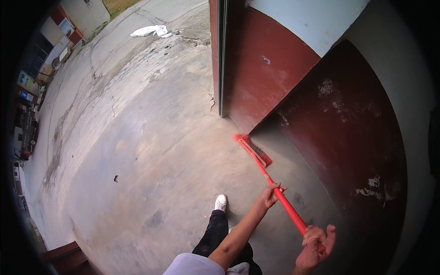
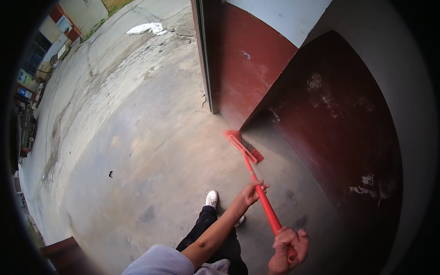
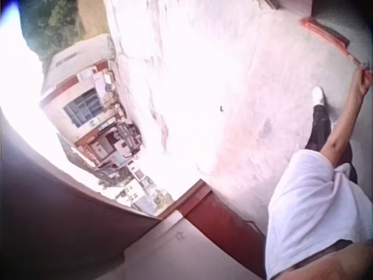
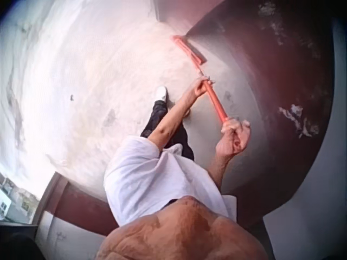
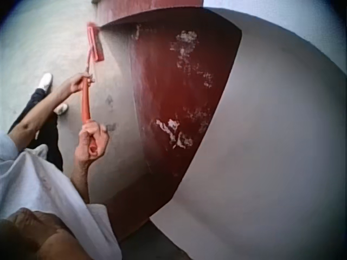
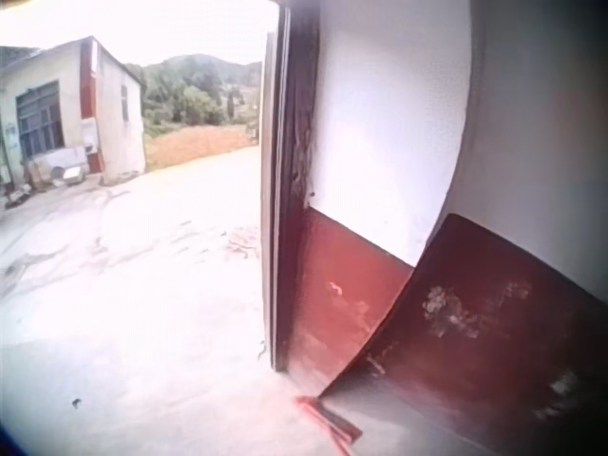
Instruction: The person sweeps a concrete floor with a red broom, moving debris toward the doorway. The camera wearer sweeps along the wall and then across the open area, gathering dust and small items into a pile near the exit.
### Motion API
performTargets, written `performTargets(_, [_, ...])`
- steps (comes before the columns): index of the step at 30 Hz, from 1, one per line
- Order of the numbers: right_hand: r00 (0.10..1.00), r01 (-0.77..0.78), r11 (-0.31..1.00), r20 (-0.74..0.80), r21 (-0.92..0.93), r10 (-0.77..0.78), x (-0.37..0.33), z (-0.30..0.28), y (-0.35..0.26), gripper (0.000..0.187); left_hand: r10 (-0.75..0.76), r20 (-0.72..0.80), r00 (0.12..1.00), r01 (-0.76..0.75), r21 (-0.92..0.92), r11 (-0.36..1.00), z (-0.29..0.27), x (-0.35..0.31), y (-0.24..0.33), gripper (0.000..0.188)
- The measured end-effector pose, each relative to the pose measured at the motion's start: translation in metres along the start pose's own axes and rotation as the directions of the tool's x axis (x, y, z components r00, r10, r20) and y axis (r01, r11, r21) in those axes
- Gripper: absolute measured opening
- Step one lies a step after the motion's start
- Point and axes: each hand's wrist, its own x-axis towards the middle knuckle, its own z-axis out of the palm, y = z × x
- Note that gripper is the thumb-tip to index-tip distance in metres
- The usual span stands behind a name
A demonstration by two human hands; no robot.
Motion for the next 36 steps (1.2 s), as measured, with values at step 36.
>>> performTargets(36, [0.845,-0.025,0.994,0.534,0.106,-0.036,0.065,0.110,0.038,0.043,0.385,0.055,0.921,-0.361,-0.248,0.899,0.017,-0.023,0.196,0.009])
